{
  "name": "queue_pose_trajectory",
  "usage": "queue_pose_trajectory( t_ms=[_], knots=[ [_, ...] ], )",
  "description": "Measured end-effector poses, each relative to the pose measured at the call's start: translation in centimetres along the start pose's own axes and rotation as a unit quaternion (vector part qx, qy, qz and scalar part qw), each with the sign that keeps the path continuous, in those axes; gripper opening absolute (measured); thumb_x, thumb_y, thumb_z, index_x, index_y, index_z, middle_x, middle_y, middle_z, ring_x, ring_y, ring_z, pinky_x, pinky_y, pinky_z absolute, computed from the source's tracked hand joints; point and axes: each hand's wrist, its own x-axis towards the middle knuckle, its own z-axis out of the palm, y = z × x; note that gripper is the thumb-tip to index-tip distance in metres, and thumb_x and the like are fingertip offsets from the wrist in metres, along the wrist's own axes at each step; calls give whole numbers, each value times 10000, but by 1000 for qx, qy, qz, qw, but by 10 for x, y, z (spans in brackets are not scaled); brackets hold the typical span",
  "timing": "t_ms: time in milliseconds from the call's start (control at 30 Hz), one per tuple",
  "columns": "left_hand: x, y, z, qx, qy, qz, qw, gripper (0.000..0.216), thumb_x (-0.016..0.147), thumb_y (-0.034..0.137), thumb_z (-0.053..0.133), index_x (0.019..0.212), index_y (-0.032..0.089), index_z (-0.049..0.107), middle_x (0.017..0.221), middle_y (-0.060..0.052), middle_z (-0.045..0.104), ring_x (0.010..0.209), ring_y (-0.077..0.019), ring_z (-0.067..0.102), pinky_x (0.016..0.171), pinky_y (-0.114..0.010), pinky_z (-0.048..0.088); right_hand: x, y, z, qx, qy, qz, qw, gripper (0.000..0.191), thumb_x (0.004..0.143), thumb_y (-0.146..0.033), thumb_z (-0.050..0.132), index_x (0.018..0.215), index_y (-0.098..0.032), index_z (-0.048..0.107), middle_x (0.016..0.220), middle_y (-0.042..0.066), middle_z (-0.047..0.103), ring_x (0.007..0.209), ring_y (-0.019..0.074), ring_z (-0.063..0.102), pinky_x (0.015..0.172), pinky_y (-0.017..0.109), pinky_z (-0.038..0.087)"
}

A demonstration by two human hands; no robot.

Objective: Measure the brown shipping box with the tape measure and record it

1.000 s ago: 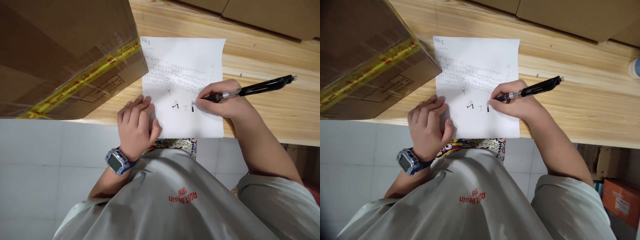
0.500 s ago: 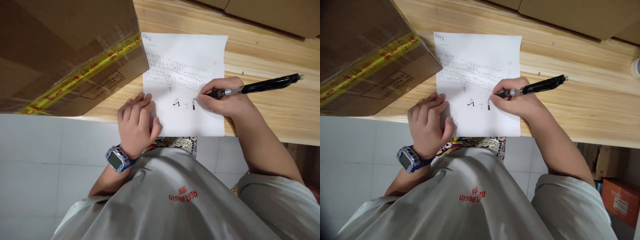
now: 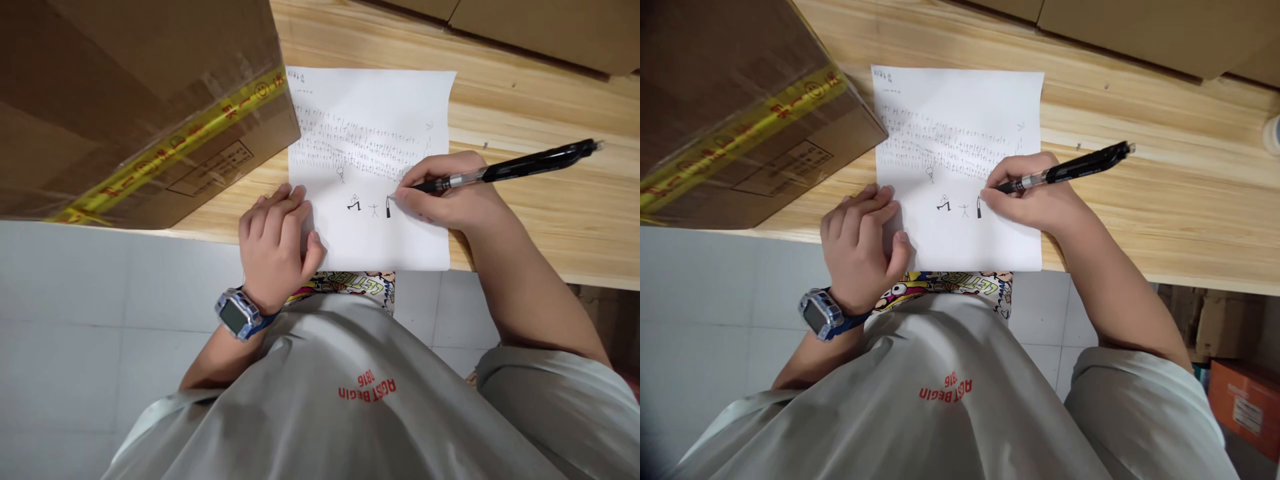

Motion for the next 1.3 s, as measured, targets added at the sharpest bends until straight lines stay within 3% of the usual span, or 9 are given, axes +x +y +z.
queue_pose_trajectory(
  t_ms=[400, 600, 833, 1133, 1300],
  knots=[
    [-1, 0, 2, 3, 10, 3, 1000, 395, 888, 346, 559, 1267, 248, 609, 1376, 3, 683, 1373, -153, 598, 1151, -336, 436, 4, 1, -4, -11, -36, -17, 999, 111, 725, -280, 778, 645, -251, 707, 649, 23, 677, 565, 182, 581, 535, 353, 438],
    [-3, 0, 3, -42, -4, -27, 999, 395, 897, 340, 546, 1279, 265, 613, 1416, 3, 659, 1406, -170, 585, 1167, -395, 464, 4, 0, -5, -20, -45, -20, 999, 99, 728, -268, 777, 648, -253, 720, 659, 22, 688, 584, 187, 605, 543, 353, 457],
    [1, 1, -1, 56, 13, 24, 998, 373, 892, 376, 552, 1235, 239, 607, 1357, 22, 691, 1347, -132, 605, 1114, -338, 482, 2, 0, -2, -12, -14, -12, 1000, 91, 733, -219, 766, 658, -253, 727, 624, 9, 653, 545, 166, 558, 526, 343, 435],
    [-5, -2, 3, -35, -18, -33, 999, 408, 915, 375, 529, 1316, 308, 570, 1449, 47, 634, 1444, -112, 540, 1214, -324, 408, 3, -1, -3, -20, -23, -22, 999, 100, 732, -235, 768, 648, -254, 717, 634, 17, 667, 554, 174, 571, 534, 352, 432],
    [-4, -2, 1, -5, -8, -9, 1000, 392, 914, 379, 524, 1288, 277, 587, 1421, 32, 653, 1410, -119, 563, 1177, -343, 440, 2, 0, -4, -37, -30, -17, 999, 98, 752, -280, 792, 673, -267, 735, 665, 17, 685, 600, 200, 615, 581, 376, 485]
  ],
)
